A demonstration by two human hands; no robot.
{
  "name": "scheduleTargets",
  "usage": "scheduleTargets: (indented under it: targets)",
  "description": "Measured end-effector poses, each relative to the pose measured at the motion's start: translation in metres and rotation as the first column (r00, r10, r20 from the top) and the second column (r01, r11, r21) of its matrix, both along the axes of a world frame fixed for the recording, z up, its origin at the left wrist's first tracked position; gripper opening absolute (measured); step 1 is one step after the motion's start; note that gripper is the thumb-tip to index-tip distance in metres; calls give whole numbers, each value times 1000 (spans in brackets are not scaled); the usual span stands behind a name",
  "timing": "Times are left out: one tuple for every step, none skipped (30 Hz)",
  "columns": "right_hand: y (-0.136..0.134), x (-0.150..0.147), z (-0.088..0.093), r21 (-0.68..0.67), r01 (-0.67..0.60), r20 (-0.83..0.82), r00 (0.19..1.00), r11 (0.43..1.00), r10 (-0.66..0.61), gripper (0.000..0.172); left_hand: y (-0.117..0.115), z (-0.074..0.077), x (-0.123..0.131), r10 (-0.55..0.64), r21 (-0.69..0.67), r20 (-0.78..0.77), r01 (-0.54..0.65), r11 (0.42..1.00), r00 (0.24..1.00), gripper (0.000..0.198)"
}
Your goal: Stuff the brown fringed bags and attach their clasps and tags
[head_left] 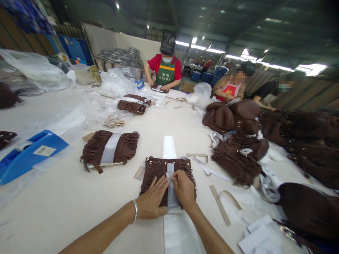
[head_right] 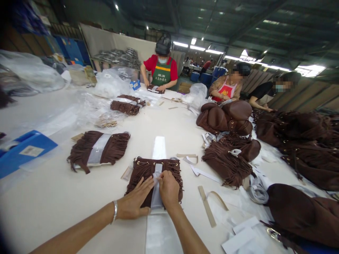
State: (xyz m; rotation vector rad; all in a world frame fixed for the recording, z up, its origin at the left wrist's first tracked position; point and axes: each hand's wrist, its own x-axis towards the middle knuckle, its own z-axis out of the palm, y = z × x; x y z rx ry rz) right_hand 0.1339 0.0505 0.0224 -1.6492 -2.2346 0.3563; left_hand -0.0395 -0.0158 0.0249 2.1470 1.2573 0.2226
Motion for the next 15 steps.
scheduleTargets:
  targets:
    - [0,0,0,1,7,-1,1000,1000,-7,7,-1,1,0,29,3,37,-30,1000,999,88]
    - [0,-1,1,-2,14,-3,1000,1000,-14,6,-2,1,0,62,15,72,-64,998,995,86]
    - [0,-1,2,-11,20,-6,1000,1000,-20,6,-3,1,2,100,34,99,-104,994,990,83]
    - [0,-2,3,-24,27,-7,1000,999,-27,7,-3,1,5,139,56,115,-146,988,984,79]
    - [0,-2,3,-38,33,-5,999,999,-33,9,-4,1,9,174,80,119,-184,980,978,75]
    - [0,-3,4,-51,35,2,999,998,-35,11,-4,1,13,206,106,113,-217,970,972,70]
    - [1,-4,5,-60,33,14,999,998,-33,12,-4,1,17,234,128,100,-246,961,967,64]
    - [3,-5,6,-65,26,33,999,998,-24,12,-4,1,21,257,145,84,-267,953,963,60]
    - [6,-5,7,-66,17,57,998,998,-13,10,-3,1,25,276,158,70,-284,946,959,58]
    - [9,-5,9,-65,6,84,996,998,-1,8,-2,1,27,290,169,60,-296,940,955,56]
    - [13,-5,12,-63,0,107,994,998,7,6,-1,0,28,302,179,53,-306,935,952,56]
    - [18,-4,17,-57,-3,113,994,998,9,6,1,-3,28,307,189,43,-310,932,951,57]
    - [23,-2,23,-57,-14,89,996,998,19,7,2,-7,28,307,203,30,-307,930,951,58]
    - [28,0,29,-64,-47,27,998,997,49,10,4,-14,27,298,222,15,-293,930,955,60]
    - [34,3,36,-68,-117,-73,991,991,112,14,5,-23,26,280,251,-1,-271,929,960,62]
